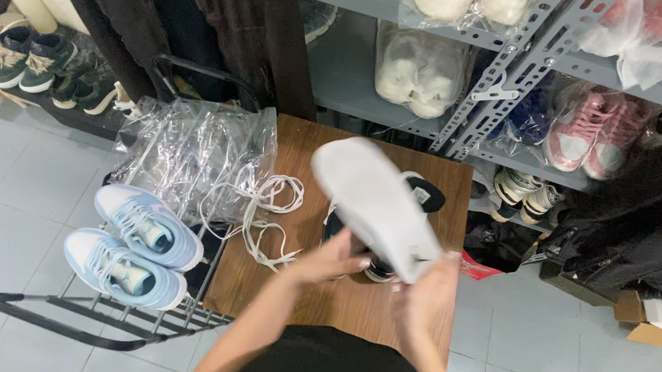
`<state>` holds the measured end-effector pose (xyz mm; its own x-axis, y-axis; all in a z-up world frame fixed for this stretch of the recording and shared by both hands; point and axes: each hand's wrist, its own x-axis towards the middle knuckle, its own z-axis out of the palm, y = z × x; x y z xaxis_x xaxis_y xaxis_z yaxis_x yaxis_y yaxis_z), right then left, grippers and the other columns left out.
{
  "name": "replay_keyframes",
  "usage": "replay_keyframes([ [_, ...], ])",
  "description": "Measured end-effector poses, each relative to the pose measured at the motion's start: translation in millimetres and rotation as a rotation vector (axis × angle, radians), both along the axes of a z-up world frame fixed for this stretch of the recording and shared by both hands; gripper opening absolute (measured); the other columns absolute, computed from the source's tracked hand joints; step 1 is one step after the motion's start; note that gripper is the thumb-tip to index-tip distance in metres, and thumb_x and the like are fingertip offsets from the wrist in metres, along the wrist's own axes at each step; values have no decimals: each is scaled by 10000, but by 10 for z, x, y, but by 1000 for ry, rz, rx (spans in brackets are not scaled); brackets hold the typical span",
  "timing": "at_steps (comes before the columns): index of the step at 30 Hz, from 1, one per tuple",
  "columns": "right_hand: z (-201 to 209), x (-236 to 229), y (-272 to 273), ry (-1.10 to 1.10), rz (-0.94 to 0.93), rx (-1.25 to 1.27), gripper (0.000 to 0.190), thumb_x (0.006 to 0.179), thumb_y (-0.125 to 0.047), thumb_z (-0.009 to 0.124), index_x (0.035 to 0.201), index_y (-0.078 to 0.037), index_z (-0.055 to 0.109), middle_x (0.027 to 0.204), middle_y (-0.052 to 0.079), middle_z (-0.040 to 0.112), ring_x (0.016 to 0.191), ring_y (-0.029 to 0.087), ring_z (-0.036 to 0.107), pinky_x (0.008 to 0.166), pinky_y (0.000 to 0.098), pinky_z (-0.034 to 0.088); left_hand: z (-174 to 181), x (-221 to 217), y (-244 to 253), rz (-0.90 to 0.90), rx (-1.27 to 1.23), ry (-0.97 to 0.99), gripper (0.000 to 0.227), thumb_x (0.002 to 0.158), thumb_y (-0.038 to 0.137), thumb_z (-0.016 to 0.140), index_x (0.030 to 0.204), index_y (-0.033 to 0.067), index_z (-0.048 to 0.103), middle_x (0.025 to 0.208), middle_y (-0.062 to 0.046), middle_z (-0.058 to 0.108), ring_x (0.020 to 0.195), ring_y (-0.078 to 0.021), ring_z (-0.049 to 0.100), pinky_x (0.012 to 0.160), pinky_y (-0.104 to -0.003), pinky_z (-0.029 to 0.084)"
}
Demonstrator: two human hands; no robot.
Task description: The person unlaces and removes the insoles from a pair of sneakers, places a shoe into a plastic bag, and then unlaces another pair of sneakers.
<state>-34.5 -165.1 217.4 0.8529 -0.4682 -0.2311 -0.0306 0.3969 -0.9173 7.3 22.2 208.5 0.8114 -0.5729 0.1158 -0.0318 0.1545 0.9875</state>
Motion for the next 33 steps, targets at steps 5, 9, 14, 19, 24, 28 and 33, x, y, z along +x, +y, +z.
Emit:
replay_keyframes([
  [5,-248,-45,204,-199,335,-609,454,1080,-312,556,1394,-6,440,1214,185,530,1110,241,536,935,387,479,-335,-63,-409,320,-400,199,673,1122,482,374,1569,-20,327,1433,-245,569,1355,-388,549,1142,-485,445],
  [9,-103,-12,155,-379,596,-736,869,915,-246,711,1598,-36,217,1474,226,390,1372,341,438,1129,493,390,-356,-99,-291,430,50,-30,793,1057,603,419,1496,-57,417,1445,-236,557,1367,-365,532,1122,-465,422],
  [14,22,44,118,-187,809,-258,948,779,-166,783,1529,-89,208,1371,175,418,1231,318,568,972,520,566,-483,-72,-40,325,190,-31,939,957,716,403,1514,-39,374,1443,-219,539,1356,-313,511,1114,-423,396],
  [19,-107,15,43,-157,715,-241,933,724,-66,648,1576,-100,271,1335,129,468,1171,216,605,900,334,597,-611,34,63,280,149,438,788,1087,601,374,1392,-90,600,1173,-217,730,1091,-286,704,973,-398,518],
  [24,-187,82,-221,70,538,191,678,867,-317,577,1471,-40,441,901,19,459,633,98,412,515,244,372,-488,126,345,563,29,318,464,990,326,571,1267,-45,578,1000,-188,777,910,-290,772,777,-411,609],
  [28,-199,56,-457,27,464,307,522,968,-415,513,1252,17,582,698,-43,396,514,77,320,425,246,267,-367,106,696,925,438,-7,438,989,338,638,1214,-36,613,1038,-237,757,951,-350,752,821,-431,565],
  [33,-451,68,-586,167,272,362,651,1038,-669,320,901,-59,499,579,-26,382,466,121,342,414,270,280,-452,117,859,1040,674,77,493,1005,410,612,1214,-37,597,1010,-313,718,970,-487,681,809,-520,530],
])
